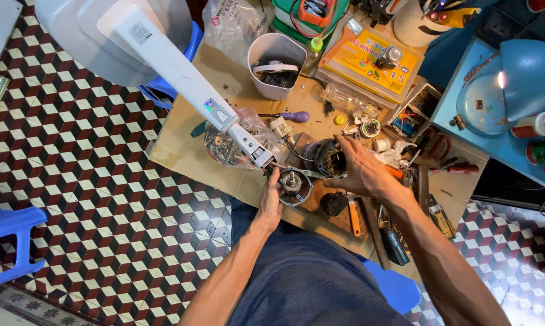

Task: The person disassembles a small electric motor, removes the rotor, and cleans internal components using a cloth and lubricant. They then reassemble the motor parts and tighten screws with a screwdriver.

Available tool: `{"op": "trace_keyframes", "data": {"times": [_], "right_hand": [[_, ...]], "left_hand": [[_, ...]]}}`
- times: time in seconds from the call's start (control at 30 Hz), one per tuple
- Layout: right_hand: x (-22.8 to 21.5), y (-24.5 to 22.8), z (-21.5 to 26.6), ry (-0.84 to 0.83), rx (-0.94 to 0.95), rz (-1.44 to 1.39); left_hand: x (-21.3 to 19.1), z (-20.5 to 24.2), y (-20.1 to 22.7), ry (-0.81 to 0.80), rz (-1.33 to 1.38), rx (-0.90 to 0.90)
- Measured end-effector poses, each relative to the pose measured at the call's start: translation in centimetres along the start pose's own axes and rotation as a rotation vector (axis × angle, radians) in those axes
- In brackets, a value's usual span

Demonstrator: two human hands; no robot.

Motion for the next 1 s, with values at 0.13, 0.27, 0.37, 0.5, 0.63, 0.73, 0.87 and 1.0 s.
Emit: {"op": "trace_keyframes", "data": {"times": [0.13, 0.27, 0.37, 0.5, 0.63, 0.73, 0.87, 1.0], "right_hand": [[0.5, -0.2, 0.4, 0.171, 0.02, -0.101], [-0.5, -0.3, 0.5, 0.241, 0.017, -0.065], [-0.7, -0.1, 0.7, 0.194, 0.121, -0.071], [-4.4, -1.8, 1.0, 0.354, 0.018, -0.149], [-5.9, -0.8, -0.6, 0.27, 0.144, -0.192], [-7.0, -0.7, -1.8, 0.281, 0.131, -0.167], [-7.9, -1.3, -4.1, 0.351, -0.035, -0.108], [-7.5, -0.3, -6.2, 0.381, -0.081, -0.132]], "left_hand": [[0.4, -0.1, 1.1, -0.135, 0.13, 0.128], [0.4, -0.2, 1.0, -0.132, 0.118, 0.146], [0.0, 0.3, 0.9, -0.102, 0.073, 0.11], [-0.2, 1.8, 1.9, -0.057, 0.008, 0.087], [0.2, 2.6, 2.9, -0.027, -0.03, 0.069], [0.8, 2.4, 3.3, -0.025, -0.032, 0.079], [1.1, 2.1, 3.0, -0.015, -0.105, 0.075], [2.1, 3.2, 4.0, -0.078, -0.052, 0.181]]}}
Point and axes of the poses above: each hand's wrist, its own z-axis away from the middle knuckle, its own x-axis out of the palm, y = z × x, the point moved 10 cm from there along -z, towards the middle knuckle, and after that the axes turned 6 degrees about -x, right-handed, at the moved point
